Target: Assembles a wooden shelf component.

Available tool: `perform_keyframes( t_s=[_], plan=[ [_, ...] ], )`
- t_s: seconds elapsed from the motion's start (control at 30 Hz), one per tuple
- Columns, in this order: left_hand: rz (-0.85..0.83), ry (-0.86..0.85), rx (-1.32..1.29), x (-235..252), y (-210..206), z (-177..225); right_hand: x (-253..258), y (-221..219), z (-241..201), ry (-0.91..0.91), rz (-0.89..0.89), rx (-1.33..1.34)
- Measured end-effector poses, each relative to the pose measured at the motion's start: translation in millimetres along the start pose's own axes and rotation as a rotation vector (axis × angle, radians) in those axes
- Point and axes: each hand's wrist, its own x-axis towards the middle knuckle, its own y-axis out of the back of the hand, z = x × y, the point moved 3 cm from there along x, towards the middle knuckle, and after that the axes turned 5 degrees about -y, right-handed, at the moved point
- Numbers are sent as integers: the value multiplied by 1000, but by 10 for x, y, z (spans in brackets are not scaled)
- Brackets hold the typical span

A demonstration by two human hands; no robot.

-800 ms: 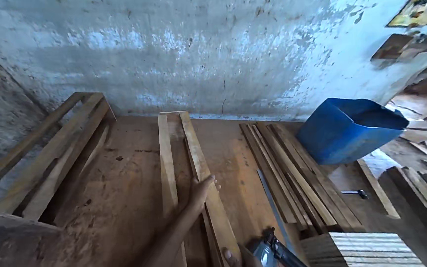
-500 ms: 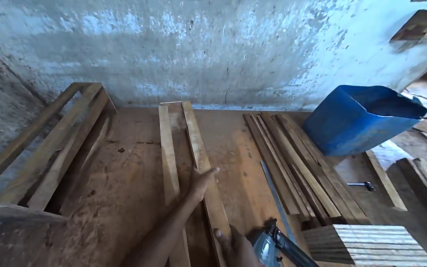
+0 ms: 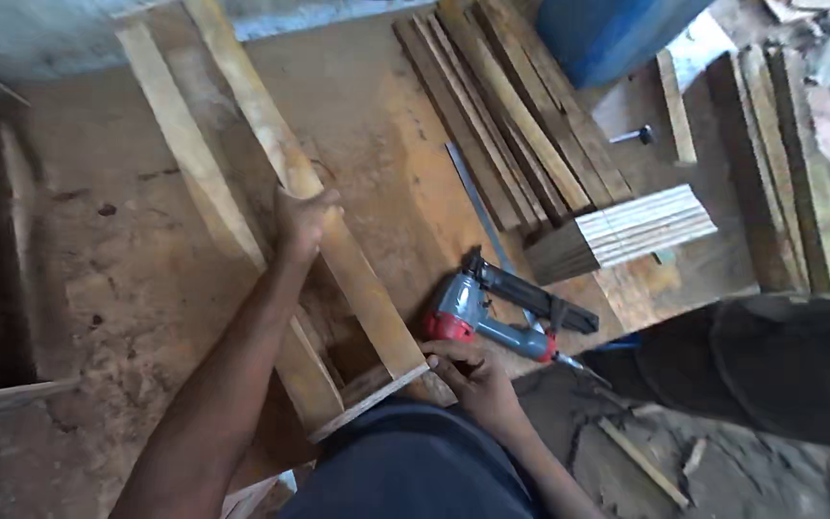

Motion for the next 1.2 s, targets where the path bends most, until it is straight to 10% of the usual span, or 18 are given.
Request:
perform_keyframes(
  t_s=[0.53,0.77,0.97,1.2],
  plan=[
    [-12,-6,58,-103,-21,108,-240,-180,131,333,232,-154],
    [-14,-38,51,-77,-13,76,-31,896,655,-120,403,-705],
    [-4,-19,114,-122,-39,136,724,1065,1670,-305,187,-1099],
    [3,-29,91,-73,11,119,327,1273,1129,-414,171,-1048]
  ],
)
